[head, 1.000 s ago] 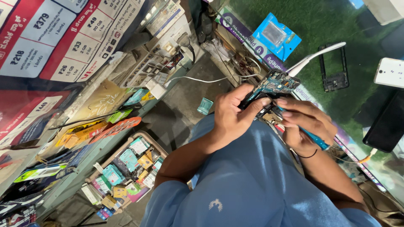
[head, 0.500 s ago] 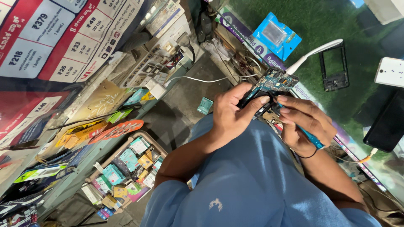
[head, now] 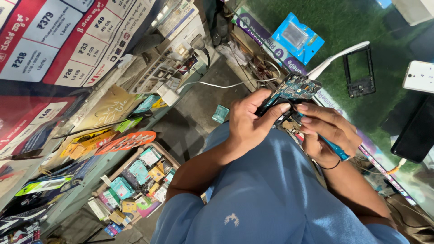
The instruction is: The person disassembles a mobile phone, removes the battery, and uses a screwdriver to adjust internal components. They repeatedly connect and disconnect a charging cable to test the device, then reinsert the battery and continue working on the motherboard.
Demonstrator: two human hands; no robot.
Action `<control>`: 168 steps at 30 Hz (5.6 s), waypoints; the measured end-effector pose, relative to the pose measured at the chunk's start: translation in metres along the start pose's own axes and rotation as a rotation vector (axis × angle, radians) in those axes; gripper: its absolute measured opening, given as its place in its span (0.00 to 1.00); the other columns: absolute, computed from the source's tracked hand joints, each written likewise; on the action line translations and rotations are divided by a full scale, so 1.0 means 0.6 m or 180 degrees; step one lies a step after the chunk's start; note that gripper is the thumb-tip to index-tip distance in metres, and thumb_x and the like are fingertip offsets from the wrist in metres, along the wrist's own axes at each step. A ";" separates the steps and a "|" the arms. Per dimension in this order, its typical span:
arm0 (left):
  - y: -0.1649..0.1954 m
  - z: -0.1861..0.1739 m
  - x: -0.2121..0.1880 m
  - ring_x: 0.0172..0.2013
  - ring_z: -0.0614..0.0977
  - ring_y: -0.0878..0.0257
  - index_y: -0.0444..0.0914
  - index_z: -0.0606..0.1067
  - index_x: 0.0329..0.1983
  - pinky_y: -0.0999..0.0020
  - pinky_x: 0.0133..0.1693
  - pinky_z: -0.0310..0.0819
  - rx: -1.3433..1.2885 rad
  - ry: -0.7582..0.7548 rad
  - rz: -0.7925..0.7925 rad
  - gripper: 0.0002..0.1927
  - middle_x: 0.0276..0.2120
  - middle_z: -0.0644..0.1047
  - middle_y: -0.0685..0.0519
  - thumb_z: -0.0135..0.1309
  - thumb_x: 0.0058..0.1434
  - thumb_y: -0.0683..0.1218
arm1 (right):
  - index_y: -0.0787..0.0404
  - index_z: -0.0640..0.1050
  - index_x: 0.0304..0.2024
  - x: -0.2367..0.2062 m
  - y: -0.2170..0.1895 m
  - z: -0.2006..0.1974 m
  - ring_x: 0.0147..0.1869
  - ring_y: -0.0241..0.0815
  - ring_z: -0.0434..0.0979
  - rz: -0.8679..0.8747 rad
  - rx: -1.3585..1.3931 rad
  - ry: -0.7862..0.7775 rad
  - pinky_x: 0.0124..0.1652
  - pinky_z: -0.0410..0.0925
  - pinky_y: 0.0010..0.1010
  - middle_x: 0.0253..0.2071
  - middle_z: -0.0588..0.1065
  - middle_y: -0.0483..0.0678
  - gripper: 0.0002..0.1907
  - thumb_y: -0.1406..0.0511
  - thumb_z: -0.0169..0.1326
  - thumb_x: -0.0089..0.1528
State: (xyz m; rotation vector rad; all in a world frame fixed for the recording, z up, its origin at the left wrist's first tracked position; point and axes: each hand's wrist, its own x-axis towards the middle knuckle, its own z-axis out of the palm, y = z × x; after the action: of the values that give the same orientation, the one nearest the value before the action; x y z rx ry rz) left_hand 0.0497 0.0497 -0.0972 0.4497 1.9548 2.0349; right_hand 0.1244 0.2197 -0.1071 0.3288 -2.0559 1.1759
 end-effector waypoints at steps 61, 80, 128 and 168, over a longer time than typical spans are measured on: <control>0.006 0.006 -0.002 0.25 0.68 0.78 0.36 0.79 0.42 0.76 0.27 0.63 -0.0055 0.0019 0.0065 0.06 0.23 0.74 0.60 0.61 0.68 0.43 | 0.69 0.75 0.41 -0.005 0.008 0.000 0.47 0.51 0.85 -0.0112 0.0119 0.0161 0.44 0.78 0.32 0.44 0.80 0.62 0.07 0.69 0.58 0.70; -0.005 0.007 -0.002 0.27 0.69 0.79 0.34 0.79 0.43 0.77 0.28 0.64 -0.0173 -0.0005 0.0095 0.06 0.25 0.75 0.61 0.60 0.69 0.43 | 0.69 0.75 0.40 0.000 0.002 0.007 0.46 0.53 0.85 -0.0057 -0.0152 0.0108 0.43 0.77 0.34 0.42 0.80 0.63 0.05 0.73 0.59 0.68; -0.007 0.012 0.003 0.27 0.69 0.79 0.34 0.78 0.42 0.77 0.28 0.64 -0.0352 0.0030 -0.0022 0.06 0.25 0.75 0.61 0.59 0.70 0.42 | 0.69 0.76 0.40 -0.002 0.016 0.011 0.47 0.55 0.85 -0.0078 0.0025 0.0163 0.44 0.78 0.35 0.42 0.80 0.62 0.07 0.70 0.59 0.69; -0.008 0.004 0.011 0.31 0.73 0.77 0.33 0.78 0.46 0.77 0.33 0.69 -0.0546 -0.0101 0.0025 0.07 0.30 0.79 0.59 0.59 0.70 0.42 | 0.68 0.72 0.41 -0.008 0.008 0.004 0.48 0.56 0.85 -0.0148 0.0169 0.0351 0.48 0.79 0.42 0.41 0.79 0.61 0.13 0.63 0.56 0.71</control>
State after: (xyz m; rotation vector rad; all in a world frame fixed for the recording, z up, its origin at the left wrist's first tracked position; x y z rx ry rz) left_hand 0.0448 0.0548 -0.1017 0.4477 1.7445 2.1640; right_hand 0.1241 0.2200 -0.1142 0.3284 -1.9150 1.1955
